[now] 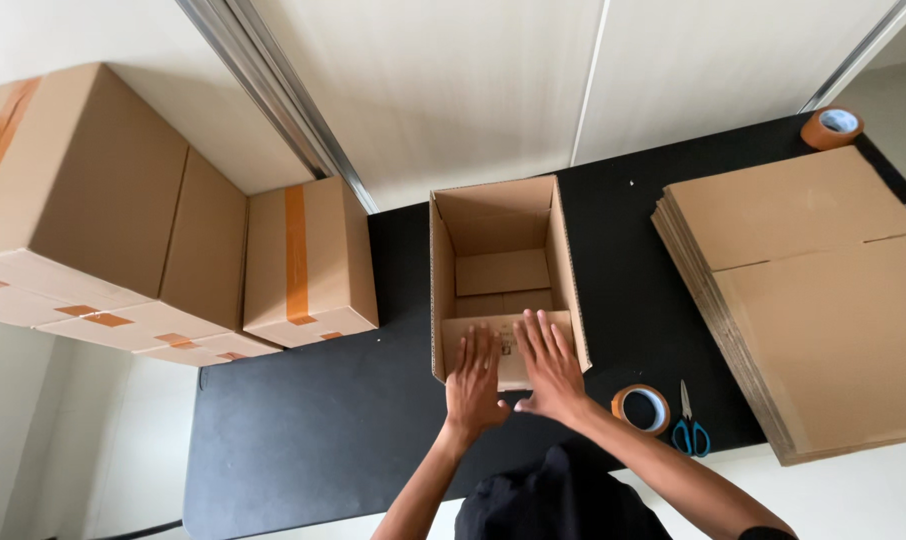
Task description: The person folds a flat cardboard box into shape, closes the flaps, and seals it with packing tape. They then place the sealed box on top of a stack of other boxes.
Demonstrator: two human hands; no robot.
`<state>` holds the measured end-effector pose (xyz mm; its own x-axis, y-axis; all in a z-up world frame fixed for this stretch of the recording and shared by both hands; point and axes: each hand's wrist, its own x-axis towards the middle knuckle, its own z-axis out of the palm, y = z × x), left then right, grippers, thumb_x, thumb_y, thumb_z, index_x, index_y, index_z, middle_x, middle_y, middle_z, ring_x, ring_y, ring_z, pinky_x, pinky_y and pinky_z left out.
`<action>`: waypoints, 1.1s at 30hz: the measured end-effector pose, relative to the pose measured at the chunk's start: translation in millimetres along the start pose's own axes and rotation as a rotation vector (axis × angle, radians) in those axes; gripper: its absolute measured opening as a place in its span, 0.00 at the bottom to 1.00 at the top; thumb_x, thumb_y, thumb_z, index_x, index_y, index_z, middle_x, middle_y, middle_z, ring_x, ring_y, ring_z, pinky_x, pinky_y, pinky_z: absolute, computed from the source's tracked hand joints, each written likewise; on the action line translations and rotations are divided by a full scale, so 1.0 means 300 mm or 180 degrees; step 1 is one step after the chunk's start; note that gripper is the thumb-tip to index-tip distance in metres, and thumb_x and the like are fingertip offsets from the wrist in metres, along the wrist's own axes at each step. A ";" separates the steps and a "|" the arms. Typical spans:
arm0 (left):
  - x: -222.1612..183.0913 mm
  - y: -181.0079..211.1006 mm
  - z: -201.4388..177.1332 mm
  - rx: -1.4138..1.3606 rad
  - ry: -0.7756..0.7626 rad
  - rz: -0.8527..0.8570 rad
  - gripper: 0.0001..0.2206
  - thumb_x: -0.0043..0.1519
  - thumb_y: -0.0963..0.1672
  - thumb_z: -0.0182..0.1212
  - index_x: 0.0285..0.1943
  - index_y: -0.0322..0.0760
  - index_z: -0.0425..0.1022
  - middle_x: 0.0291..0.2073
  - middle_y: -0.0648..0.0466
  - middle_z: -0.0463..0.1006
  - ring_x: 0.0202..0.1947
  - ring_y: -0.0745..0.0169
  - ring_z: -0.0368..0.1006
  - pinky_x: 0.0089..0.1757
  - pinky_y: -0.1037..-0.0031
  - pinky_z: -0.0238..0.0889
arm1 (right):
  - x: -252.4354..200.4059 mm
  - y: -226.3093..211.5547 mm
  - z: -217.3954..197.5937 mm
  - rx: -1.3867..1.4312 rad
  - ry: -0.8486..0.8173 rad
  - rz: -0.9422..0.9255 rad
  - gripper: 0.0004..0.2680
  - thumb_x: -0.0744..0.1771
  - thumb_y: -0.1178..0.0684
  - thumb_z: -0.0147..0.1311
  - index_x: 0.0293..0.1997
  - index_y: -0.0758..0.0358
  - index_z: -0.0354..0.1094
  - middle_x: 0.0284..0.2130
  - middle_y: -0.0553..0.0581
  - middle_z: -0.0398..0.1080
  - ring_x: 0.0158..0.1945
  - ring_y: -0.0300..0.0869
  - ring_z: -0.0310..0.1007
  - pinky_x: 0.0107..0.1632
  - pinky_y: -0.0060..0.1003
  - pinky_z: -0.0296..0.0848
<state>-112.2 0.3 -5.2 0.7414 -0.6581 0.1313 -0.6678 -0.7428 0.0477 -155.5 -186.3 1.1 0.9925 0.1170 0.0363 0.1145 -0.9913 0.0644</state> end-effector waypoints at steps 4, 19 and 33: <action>0.016 -0.084 0.275 0.0492 0.0166 -0.0119 0.59 0.37 0.55 0.92 0.81 0.34 0.71 0.76 0.38 0.75 0.80 0.34 0.65 0.79 0.49 0.47 | 0.054 0.049 0.156 0.0119 -0.0267 -0.0176 0.48 0.59 0.36 0.80 0.86 0.63 0.50 0.83 0.71 0.54 0.87 0.62 0.50 0.84 0.54 0.49; 0.117 -0.089 0.233 -0.0032 0.0950 -0.0078 0.40 0.49 0.40 0.82 0.76 0.32 0.75 0.74 0.38 0.78 0.79 0.42 0.68 0.77 0.55 0.53 | 0.111 -0.037 0.058 0.1067 -0.0293 0.0716 0.44 0.66 0.36 0.75 0.87 0.70 0.48 0.83 0.81 0.48 0.85 0.80 0.42 0.82 0.68 0.50; 0.106 0.232 -0.264 -0.1724 0.0137 0.0015 0.60 0.49 0.65 0.62 0.88 0.27 0.59 0.84 0.31 0.61 0.86 0.29 0.53 0.80 0.49 0.40 | 0.181 0.596 -0.461 0.0902 0.0216 0.0289 0.30 0.66 0.68 0.60 0.78 0.44 0.71 0.86 0.56 0.56 0.85 0.53 0.56 0.84 0.51 0.56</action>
<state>-140.3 -62.5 80.6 0.7425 -0.6472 0.1726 -0.6181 -0.5627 0.5490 -87.0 -348.9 152.6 0.9951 0.0213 0.0964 0.0424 -0.9739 -0.2228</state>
